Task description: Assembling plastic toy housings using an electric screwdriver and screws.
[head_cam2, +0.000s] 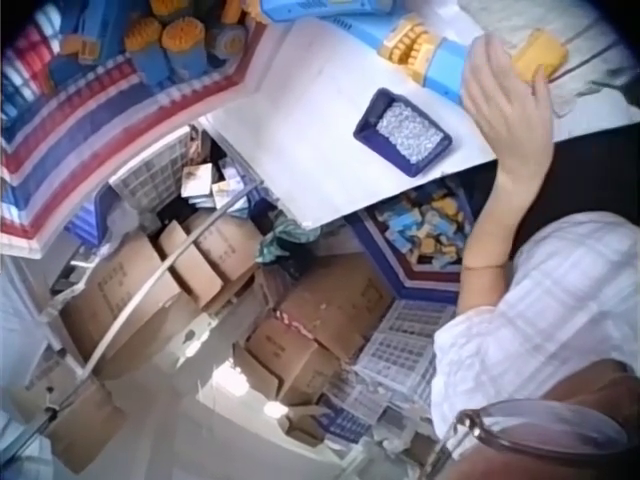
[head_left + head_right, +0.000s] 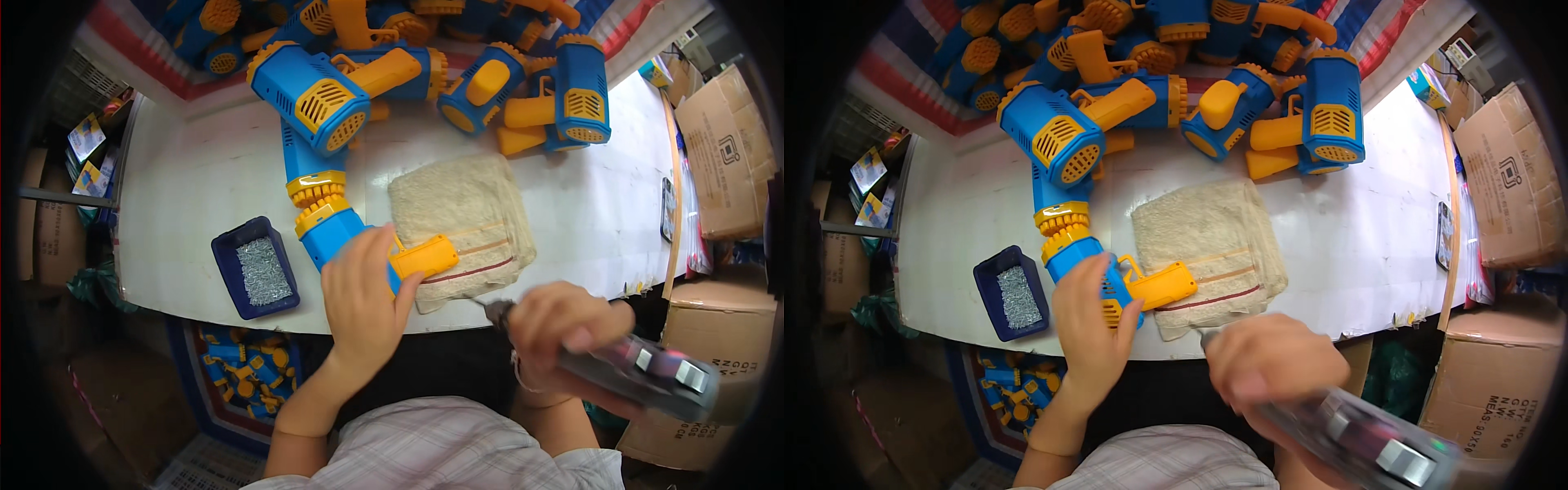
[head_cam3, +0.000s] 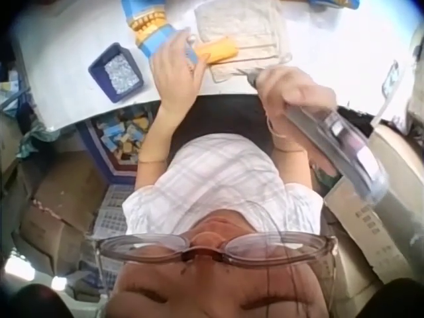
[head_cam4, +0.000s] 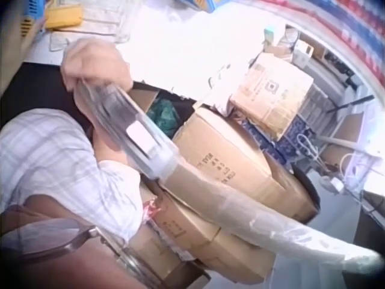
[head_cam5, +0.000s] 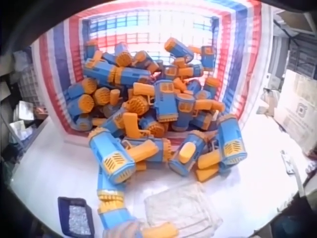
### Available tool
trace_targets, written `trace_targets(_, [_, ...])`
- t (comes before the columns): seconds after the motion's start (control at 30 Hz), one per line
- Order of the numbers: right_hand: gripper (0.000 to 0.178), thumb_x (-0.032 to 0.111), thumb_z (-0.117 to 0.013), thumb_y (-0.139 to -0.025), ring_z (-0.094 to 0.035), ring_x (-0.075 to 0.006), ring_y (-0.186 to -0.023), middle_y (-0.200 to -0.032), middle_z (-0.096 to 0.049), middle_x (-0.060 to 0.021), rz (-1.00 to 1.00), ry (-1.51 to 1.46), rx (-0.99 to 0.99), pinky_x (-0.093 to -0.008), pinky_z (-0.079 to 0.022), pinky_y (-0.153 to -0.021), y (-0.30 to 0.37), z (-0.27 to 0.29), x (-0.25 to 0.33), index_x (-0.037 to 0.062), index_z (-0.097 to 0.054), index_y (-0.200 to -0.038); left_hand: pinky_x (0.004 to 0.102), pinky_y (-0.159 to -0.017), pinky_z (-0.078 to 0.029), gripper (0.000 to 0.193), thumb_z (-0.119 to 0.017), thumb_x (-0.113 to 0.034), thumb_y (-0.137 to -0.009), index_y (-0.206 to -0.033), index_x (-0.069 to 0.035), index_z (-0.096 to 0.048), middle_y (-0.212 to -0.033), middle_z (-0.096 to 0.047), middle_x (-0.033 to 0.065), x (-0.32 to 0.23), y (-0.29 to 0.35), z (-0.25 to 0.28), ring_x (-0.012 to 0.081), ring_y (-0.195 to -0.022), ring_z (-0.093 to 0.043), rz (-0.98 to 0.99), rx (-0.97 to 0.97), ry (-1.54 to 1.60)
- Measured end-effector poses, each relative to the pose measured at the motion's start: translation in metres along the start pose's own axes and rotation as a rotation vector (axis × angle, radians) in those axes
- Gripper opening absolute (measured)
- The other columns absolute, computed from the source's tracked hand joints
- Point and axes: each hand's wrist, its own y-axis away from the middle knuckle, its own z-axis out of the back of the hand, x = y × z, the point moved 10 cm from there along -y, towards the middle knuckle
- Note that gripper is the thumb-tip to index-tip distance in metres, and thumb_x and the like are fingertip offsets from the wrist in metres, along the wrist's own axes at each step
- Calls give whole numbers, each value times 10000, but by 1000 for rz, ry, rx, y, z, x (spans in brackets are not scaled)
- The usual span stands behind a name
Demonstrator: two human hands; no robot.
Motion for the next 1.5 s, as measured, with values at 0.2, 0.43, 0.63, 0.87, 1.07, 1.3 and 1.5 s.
trace_targets(0.2, [881, 824, -377, -601, -417, -143, -462, -584, -447, -45, -132, 48, -95, -255, -348, -421, 24, 17, -47, 16, -441, -945, 357, -872, -348, 405, -702, -140, -636, -1002, -32, -565, -982, -558, 70, -4, 2, -59, 218, -1007, -507, -135, 362, -164])
trace_targets(0.43, [876, 837, -361, -577, -416, -135, -460, -580, -445, -41, -214, 81, -163, -239, -352, -417, 29, 24, -72, 26, -439, -899, 360, -863, -354, 430, -704, -133, -617, -1010, -31, -562, -962, -553, 74, -1, 6, -63, 212, -1007, -506, -147, 338, -196])
trace_targets(0.63, [826, 837, -380, -576, -422, -127, -449, -566, -450, -32, -174, 69, -121, -238, -360, -421, 31, 25, -80, 51, -412, -826, 365, -876, -353, 427, -701, -134, -622, -1011, -27, -560, -953, -551, 74, -2, 4, -69, 216, -1001, -507, -158, 372, -245])
trace_targets(0.87, [907, 851, -377, -583, -383, -111, -415, -510, -420, -8, -184, -51, -276, -224, -304, -390, 25, 32, -77, 34, -469, -967, 412, -937, -335, 412, -618, -115, -668, -1063, -15, -556, -887, -551, 93, 1, 10, -58, 219, -966, -514, -190, 305, -279])
trace_targets(1.07, [985, 783, -414, -680, -357, -89, -408, -501, -403, 8, -100, -15, -295, -210, -286, -396, -6, 53, -17, -20, -390, -1251, 403, -951, -325, 682, -694, -247, -675, -1267, -43, -425, -831, -499, 44, -35, 56, 19, 193, -909, -503, -258, 787, 83])
trace_targets(1.3, [889, 711, -521, -697, -396, -88, -440, -538, -426, 3, -348, 170, -320, -199, -324, -436, -7, 42, -46, -70, -443, -1114, 409, -835, -391, 401, -643, -140, -720, -1096, -44, -540, -845, -573, 102, 100, 88, 135, 287, -798, -540, 261, 507, -707])
trace_targets(1.5, [709, 717, -507, -704, -366, -81, -361, -456, -384, 19, -417, -29, -209, -181, -290, -339, -6, 12, -57, 20, -462, -820, 332, -666, -451, 210, -629, -28, -731, -931, -14, -566, -828, -563, 112, 161, 37, 57, 261, -757, -568, 274, 262, -153])
